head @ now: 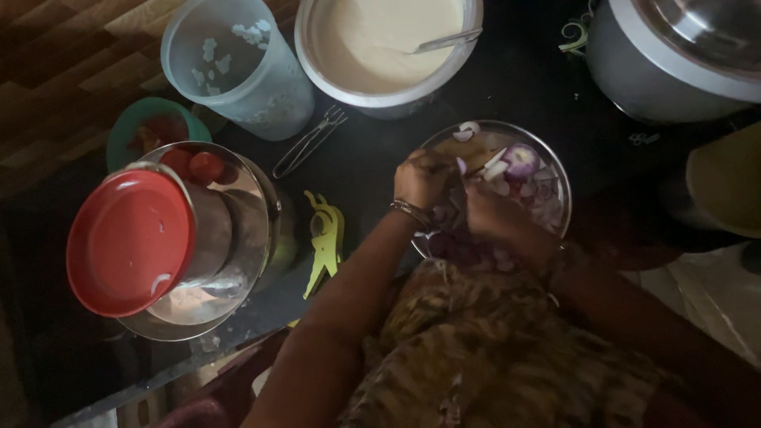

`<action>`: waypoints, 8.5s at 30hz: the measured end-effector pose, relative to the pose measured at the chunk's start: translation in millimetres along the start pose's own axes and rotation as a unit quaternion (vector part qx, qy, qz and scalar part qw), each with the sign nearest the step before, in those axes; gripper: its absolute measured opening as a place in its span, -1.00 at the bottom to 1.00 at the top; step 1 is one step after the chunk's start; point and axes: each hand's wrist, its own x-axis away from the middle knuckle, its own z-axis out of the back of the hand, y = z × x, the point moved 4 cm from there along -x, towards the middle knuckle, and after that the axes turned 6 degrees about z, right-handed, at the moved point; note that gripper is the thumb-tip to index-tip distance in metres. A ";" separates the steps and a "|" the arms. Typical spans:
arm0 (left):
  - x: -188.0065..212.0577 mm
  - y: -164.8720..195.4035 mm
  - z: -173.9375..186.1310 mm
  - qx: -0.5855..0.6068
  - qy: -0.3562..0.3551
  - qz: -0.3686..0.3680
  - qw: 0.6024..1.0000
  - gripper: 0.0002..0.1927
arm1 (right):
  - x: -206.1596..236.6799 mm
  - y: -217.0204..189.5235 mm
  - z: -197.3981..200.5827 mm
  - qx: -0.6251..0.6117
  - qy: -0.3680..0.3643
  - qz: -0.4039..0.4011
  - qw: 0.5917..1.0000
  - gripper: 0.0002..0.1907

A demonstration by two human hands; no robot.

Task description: The person chops red onions on a metal plate using a small knife. They hold the onion with one hand and slice it into small pieces, placing the chopped pieces on the plate. The task is performed continuously throughout the clip.

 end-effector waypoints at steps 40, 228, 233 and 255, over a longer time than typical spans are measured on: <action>-2.6 -13.7 0.6 0.031 0.016 -0.026 0.999 -0.89 | 30.2 2.1 13.6 -0.049 -0.073 -0.058 0.994 -0.53; -1.2 -6.6 -11.4 0.025 0.060 -0.023 0.998 -0.89 | 32.3 8.0 24.5 -0.085 -0.108 -0.128 0.982 -0.57; -0.6 -14.7 -16.9 0.033 0.071 -0.029 0.997 -0.86 | 8.1 7.8 3.4 -0.065 -0.087 -0.103 0.989 -0.65; -0.9 -5.3 -9.8 0.001 0.067 0.005 0.998 -0.87 | -11.9 2.8 3.8 -0.053 0.058 0.049 0.996 -0.61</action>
